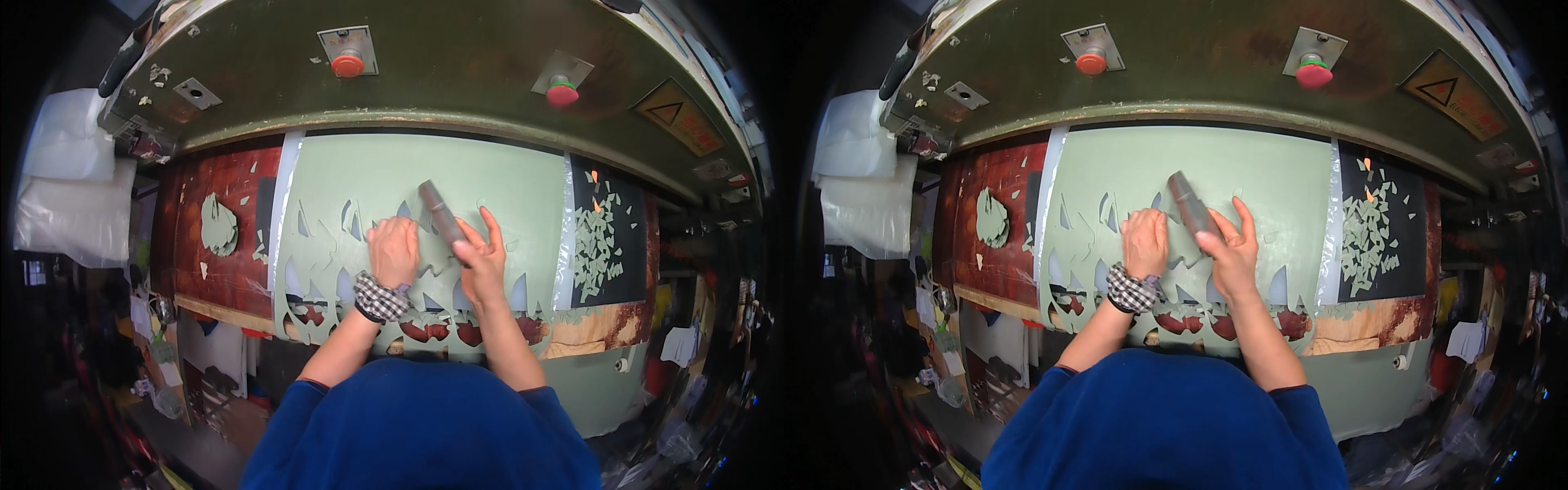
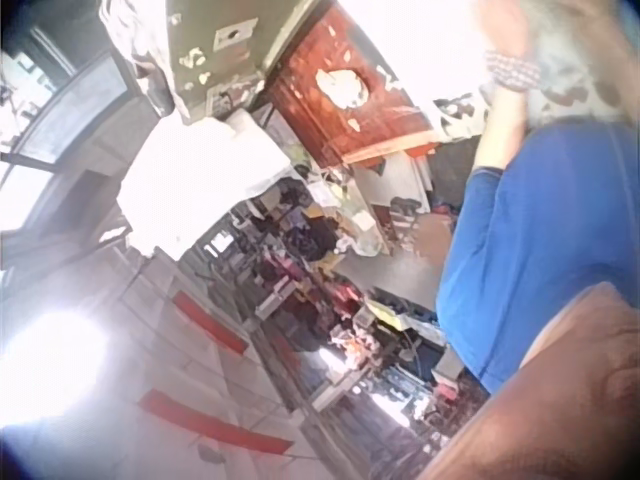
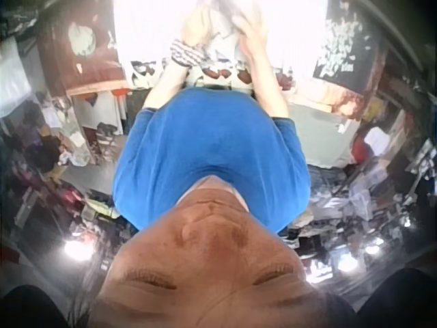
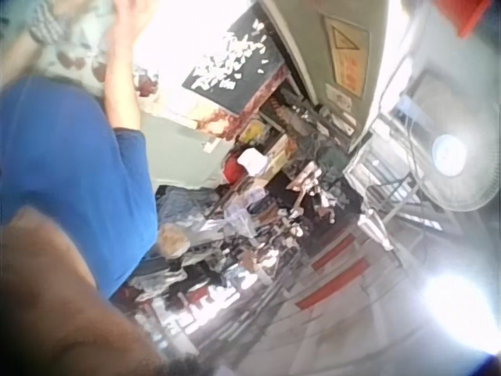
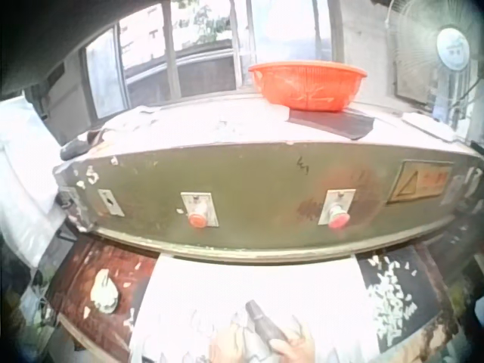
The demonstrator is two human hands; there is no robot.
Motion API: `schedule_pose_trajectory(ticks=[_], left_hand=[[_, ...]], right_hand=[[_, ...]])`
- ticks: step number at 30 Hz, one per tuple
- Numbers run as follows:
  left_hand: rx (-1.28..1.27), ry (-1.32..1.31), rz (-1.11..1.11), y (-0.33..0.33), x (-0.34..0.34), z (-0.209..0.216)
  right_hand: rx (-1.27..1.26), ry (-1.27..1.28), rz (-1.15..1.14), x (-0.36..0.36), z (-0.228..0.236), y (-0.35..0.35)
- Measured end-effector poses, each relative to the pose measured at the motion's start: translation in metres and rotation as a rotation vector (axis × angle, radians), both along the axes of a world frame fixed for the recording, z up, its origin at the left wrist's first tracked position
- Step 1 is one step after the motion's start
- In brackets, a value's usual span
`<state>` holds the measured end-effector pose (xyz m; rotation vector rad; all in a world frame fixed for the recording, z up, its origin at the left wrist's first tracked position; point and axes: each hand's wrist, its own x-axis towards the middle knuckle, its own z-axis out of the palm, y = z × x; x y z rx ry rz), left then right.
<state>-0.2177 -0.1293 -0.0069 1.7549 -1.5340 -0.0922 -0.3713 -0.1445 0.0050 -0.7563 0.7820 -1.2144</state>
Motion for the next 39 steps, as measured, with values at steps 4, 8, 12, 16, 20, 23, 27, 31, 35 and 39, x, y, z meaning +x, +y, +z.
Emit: schedule_pose_trajectory(ticks=[4,8,12,16,20,23,27,31,35,39], left_hand=[[0.051,-0.181,0.067,0.013,0.027,-0.009],[0.130,0.044,0.059,0.026,0.042,-0.003],[-0.034,-0.012,0.017,0.007,0.046,0.012],[-0.085,-0.115,-0.267,-0.052,-0.013,0.003],[0.025,-0.265,-0.636,-0.059,-0.111,-0.007],[0.037,-0.022,-1.392,0.016,-0.155,0.001],[0.260,0.301,-1.673,0.059,-0.134,0.022],[0.165,0.410,-1.157,0.045,-0.058,0.038],[0.194,0.303,-0.716,0.051,0.031,0.036],[0.188,0.083,-0.136,0.086,0.134,0.019]], right_hand=[[0.154,-0.484,-0.147,-0.035,0.006,0.008],[0.216,-0.819,-0.548,-0.101,0.029,0.025],[0.242,-1.005,-0.672,-0.160,0.027,0.059],[0.308,-1.076,-0.798,-0.184,0.020,0.087],[0.158,-0.917,-0.805,-0.173,0.037,0.099],[-0.009,-0.680,-0.788,-0.159,0.049,0.099],[-0.273,-0.168,-0.543,-0.139,0.040,0.085],[-0.432,0.617,-0.375,-0.106,0.021,0.054],[-0.618,1.084,-0.240,-0.069,0.012,0.017],[-0.708,1.239,-0.221,-0.050,0.003,-0.001]])
